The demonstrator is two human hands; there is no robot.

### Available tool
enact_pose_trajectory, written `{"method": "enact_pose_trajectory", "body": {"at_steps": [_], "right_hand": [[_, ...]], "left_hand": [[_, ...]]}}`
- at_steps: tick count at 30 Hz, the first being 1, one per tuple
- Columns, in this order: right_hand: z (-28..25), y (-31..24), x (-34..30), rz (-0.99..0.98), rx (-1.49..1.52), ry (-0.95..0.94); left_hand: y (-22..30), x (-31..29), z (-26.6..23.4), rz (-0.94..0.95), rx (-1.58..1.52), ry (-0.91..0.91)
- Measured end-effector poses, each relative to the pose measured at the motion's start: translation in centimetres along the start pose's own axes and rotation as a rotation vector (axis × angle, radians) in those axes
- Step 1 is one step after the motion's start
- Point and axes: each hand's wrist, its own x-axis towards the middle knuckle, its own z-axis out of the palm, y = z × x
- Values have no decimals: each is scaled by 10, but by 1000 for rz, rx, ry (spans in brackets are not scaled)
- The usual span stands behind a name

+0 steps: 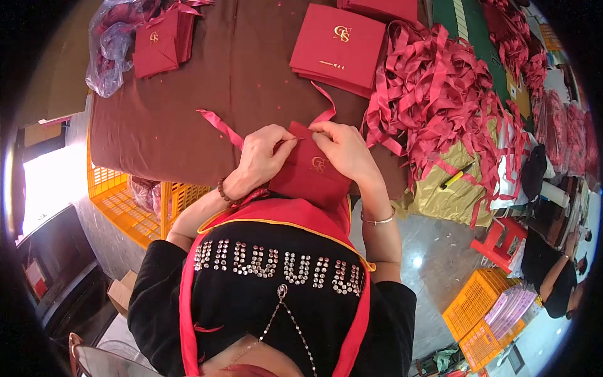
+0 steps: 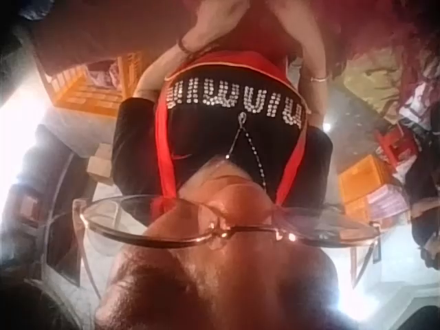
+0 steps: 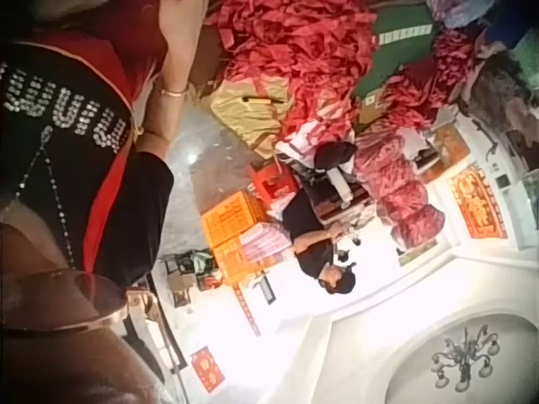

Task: The person ties pink ribbons onto red gift bags by hand, threading a ribbon through the holes and tying it into a bow. They repeat this process for several bags before gathering the completed stack and handing it to another person.

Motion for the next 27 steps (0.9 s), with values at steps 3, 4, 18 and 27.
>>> {"method": "enact_pose_trajectory", "body": {"at_steps": [3,4,18,27], "right_hand": [[-2,-4,-2,11,29,-15],[-2,-4,-2,10,28,-16],[-2,3,1,11,135,-75],[-2,8,2,11,220,-85]], "left_hand": [[0,3,0,31,-11,13],[0,4,0,31,-12,14],[4,9,0,64,44,21],[0,8,-1,79,-27,82]]}}
